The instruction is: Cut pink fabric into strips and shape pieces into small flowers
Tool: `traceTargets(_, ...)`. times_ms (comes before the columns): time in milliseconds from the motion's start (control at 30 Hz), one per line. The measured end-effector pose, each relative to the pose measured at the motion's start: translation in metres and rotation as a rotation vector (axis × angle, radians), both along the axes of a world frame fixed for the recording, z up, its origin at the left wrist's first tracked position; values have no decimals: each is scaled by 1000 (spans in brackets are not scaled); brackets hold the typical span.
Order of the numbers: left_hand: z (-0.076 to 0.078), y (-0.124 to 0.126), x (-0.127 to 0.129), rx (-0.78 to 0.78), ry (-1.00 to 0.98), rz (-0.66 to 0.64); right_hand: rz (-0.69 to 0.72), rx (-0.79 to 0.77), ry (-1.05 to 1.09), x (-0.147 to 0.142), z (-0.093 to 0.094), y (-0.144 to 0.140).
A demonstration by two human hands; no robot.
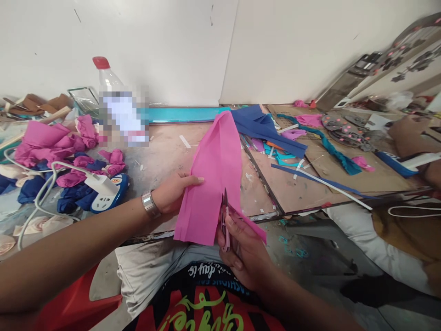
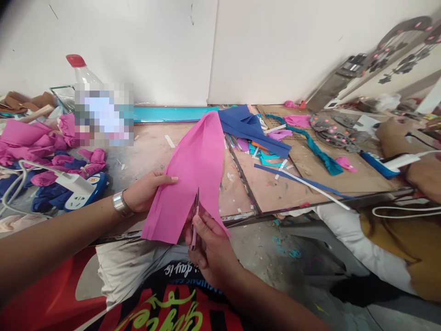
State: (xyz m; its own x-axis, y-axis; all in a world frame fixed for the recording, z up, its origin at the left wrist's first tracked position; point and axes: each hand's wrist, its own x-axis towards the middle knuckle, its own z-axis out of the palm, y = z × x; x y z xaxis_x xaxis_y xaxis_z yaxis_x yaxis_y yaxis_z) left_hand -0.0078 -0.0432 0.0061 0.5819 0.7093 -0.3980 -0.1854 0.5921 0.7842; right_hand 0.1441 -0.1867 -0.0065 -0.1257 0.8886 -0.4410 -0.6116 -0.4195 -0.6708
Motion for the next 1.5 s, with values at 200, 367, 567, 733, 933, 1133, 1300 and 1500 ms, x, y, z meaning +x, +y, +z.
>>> traceTargets(200, -1, -5, 0, -19, -27, -55, -38, -37, 9, 1, 3, 4)
traceTargets(367, 0, -6, 0, -26, -54, -59, -64, -54, 22, 0, 2, 3)
traceTargets(567, 0, -6, 1, -23, -57, -57, -67, -61, 22, -1, 0, 4)
traceTargets(733, 0, -6, 1, -17, -89, -73, -79, -80, 34, -2, 1, 4)
traceTargets(933, -6, -5, 0, -4, -99, -85, -93, -87, 25, -2, 0, 5)
traceTargets(1133, -6, -3, 3, -10, -164, -70, -21, -63, -14, 0, -3, 0)
traceTargets(1300, -4, 2, 8, 57, -112, 38, 40, -64, -47, 0, -8, -8)
traceTargets(1500, -10, 4, 8, 57, -31, 101, 63, -28, -100, -3, -13, -15)
